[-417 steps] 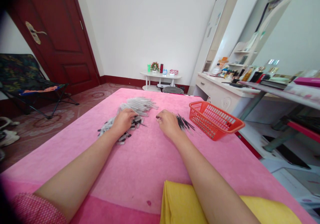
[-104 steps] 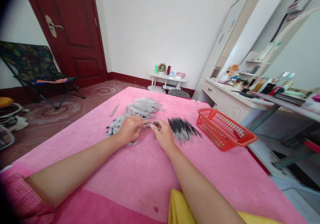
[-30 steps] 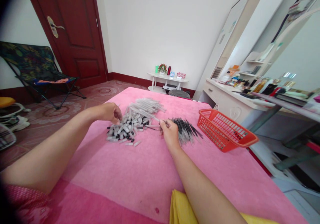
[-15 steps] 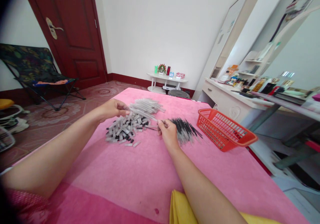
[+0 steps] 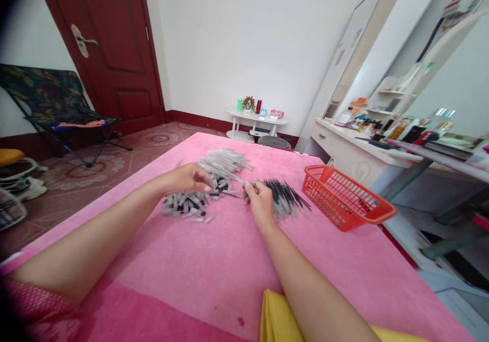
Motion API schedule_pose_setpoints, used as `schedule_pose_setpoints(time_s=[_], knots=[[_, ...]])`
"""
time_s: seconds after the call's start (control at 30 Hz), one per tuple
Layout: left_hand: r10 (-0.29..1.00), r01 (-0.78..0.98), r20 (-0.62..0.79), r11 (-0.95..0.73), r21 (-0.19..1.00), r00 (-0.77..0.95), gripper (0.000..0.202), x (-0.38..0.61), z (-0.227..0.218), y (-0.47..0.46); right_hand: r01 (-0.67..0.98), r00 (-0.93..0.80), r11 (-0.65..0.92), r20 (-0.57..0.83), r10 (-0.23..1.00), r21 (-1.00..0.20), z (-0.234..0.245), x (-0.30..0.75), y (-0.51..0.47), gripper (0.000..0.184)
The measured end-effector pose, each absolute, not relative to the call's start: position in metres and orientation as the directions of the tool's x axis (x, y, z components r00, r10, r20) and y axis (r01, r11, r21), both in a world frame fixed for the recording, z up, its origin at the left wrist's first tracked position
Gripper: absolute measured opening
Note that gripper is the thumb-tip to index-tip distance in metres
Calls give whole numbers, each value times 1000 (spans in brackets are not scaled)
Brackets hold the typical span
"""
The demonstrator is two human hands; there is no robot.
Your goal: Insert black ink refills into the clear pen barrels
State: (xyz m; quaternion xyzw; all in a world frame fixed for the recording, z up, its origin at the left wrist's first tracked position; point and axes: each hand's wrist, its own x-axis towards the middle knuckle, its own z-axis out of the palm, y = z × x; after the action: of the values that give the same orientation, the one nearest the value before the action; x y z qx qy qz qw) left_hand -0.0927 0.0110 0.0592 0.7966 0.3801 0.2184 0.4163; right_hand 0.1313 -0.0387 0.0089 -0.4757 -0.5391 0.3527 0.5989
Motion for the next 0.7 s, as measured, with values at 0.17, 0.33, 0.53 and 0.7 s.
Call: schedule_pose_setpoints(time_s=[0.17,0.33,0.53,0.7], knots=[[671,578,-39,-607,546,741,12,-76,60,-12,56,195,299,304,932,-953,9,134,-38,33],[673,634,-26,-682,365,739,13,-60,55,-30,58,184,309,315,931,-949,8,134,-37,33],[709,516,96,-593,619,699,21,-63,48,-13,10,225,319,313,923,-948,11,138,-37,33],[806,283,130,-347,894,577,28,-76,45,8,-87,242,322,293,925,-943,16,145,-36,30]])
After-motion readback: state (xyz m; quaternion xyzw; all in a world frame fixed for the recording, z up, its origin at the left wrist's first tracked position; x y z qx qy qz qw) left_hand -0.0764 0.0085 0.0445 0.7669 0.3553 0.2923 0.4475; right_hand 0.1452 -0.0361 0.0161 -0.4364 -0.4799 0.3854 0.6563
